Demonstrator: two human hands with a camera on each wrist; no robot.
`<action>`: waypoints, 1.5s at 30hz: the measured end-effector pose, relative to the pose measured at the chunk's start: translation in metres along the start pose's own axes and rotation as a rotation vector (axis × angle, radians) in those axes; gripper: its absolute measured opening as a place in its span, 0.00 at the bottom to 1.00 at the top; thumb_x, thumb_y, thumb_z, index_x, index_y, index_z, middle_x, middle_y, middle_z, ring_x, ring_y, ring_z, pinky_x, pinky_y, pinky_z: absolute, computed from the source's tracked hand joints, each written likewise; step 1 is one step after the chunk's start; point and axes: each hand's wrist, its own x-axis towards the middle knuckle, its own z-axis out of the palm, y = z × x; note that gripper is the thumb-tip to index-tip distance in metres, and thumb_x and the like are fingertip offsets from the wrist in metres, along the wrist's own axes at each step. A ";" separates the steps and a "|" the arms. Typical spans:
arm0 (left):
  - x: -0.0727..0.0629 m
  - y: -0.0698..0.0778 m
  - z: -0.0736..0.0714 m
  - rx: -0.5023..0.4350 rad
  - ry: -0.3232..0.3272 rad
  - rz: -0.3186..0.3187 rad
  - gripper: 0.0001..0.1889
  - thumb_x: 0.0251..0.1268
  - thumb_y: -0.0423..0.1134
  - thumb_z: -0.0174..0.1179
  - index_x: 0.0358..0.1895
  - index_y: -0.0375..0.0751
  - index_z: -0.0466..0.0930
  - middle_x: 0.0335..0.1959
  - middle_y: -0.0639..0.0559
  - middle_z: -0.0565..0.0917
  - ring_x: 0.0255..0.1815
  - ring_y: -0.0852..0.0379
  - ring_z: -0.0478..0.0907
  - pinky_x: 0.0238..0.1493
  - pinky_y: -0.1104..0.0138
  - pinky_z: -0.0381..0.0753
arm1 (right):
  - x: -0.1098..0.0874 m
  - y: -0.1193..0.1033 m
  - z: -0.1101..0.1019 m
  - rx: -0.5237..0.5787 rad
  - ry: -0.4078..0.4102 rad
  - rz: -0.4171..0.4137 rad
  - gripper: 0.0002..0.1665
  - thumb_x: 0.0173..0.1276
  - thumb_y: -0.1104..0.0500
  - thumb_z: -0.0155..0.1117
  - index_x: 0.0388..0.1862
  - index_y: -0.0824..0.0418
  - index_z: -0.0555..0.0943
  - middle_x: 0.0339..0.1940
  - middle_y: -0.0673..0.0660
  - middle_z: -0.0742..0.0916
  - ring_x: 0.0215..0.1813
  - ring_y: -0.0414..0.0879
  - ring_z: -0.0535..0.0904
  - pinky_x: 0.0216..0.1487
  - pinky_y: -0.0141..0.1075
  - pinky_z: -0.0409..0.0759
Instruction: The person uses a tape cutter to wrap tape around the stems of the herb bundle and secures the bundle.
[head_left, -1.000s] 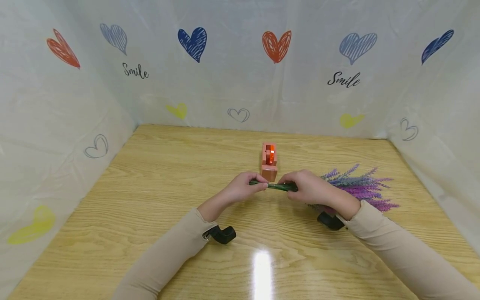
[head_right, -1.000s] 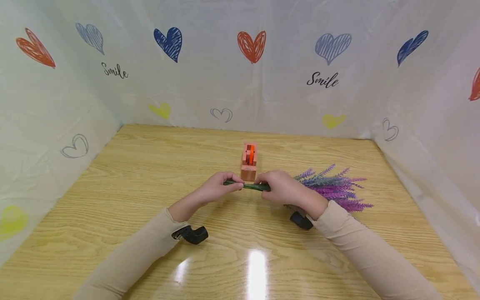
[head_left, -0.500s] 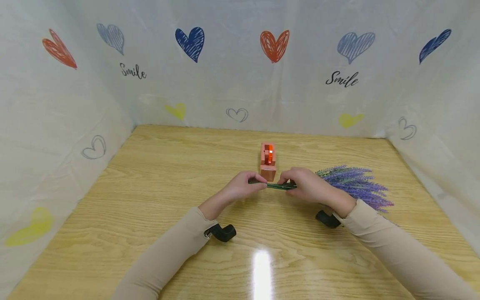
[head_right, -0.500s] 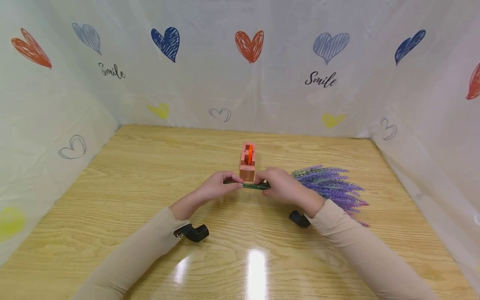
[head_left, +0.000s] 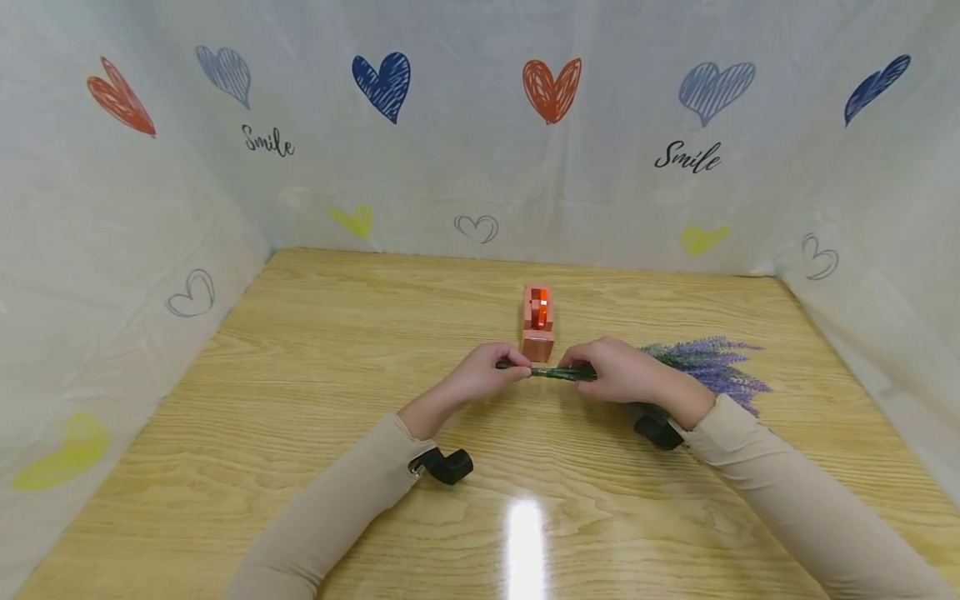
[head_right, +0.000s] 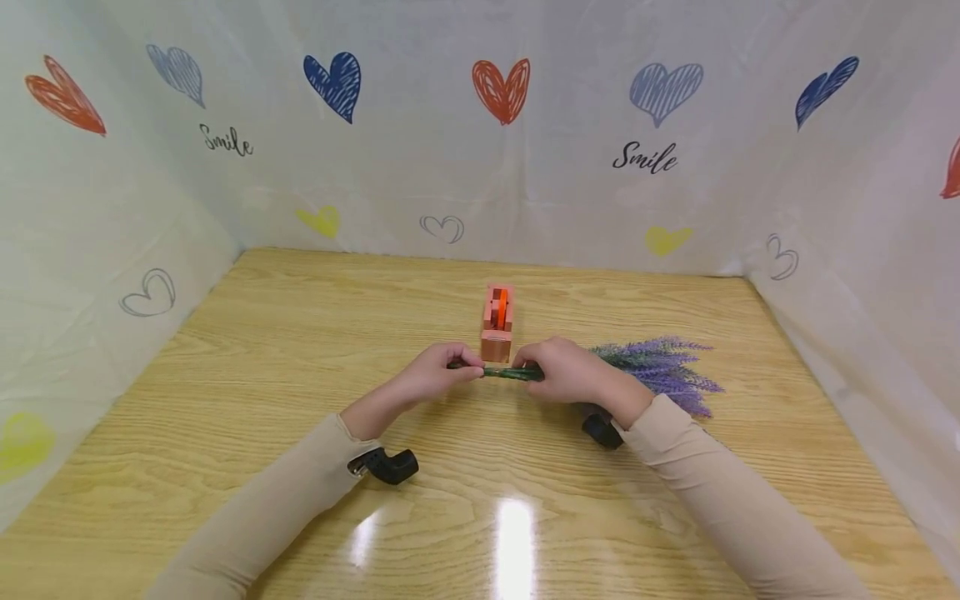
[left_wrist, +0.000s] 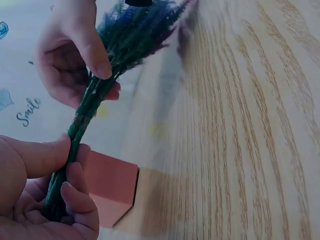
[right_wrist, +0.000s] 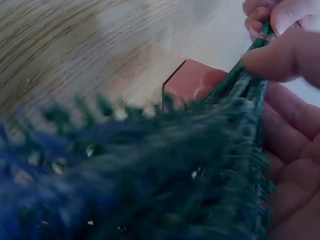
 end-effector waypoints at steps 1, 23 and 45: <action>0.000 0.000 0.000 0.002 0.000 -0.004 0.06 0.65 0.37 0.58 0.40 0.40 0.81 0.38 0.52 0.80 0.40 0.56 0.73 0.40 0.66 0.72 | 0.000 0.000 0.000 -0.011 0.001 -0.005 0.15 0.59 0.68 0.62 0.46 0.63 0.81 0.39 0.53 0.85 0.31 0.39 0.76 0.32 0.36 0.74; 0.005 -0.001 -0.004 0.042 -0.024 0.020 0.08 0.65 0.38 0.59 0.45 0.44 0.82 0.41 0.54 0.80 0.41 0.57 0.72 0.41 0.66 0.71 | 0.000 0.003 -0.007 0.118 -0.022 0.005 0.12 0.60 0.71 0.61 0.43 0.64 0.82 0.37 0.53 0.85 0.32 0.41 0.77 0.32 0.38 0.76; 0.009 0.000 -0.004 0.007 -0.001 -0.022 0.09 0.68 0.40 0.56 0.44 0.41 0.83 0.39 0.52 0.81 0.36 0.55 0.73 0.33 0.68 0.70 | 0.005 0.003 -0.004 -0.001 0.042 -0.032 0.17 0.54 0.71 0.68 0.44 0.63 0.80 0.36 0.52 0.82 0.38 0.45 0.77 0.38 0.42 0.76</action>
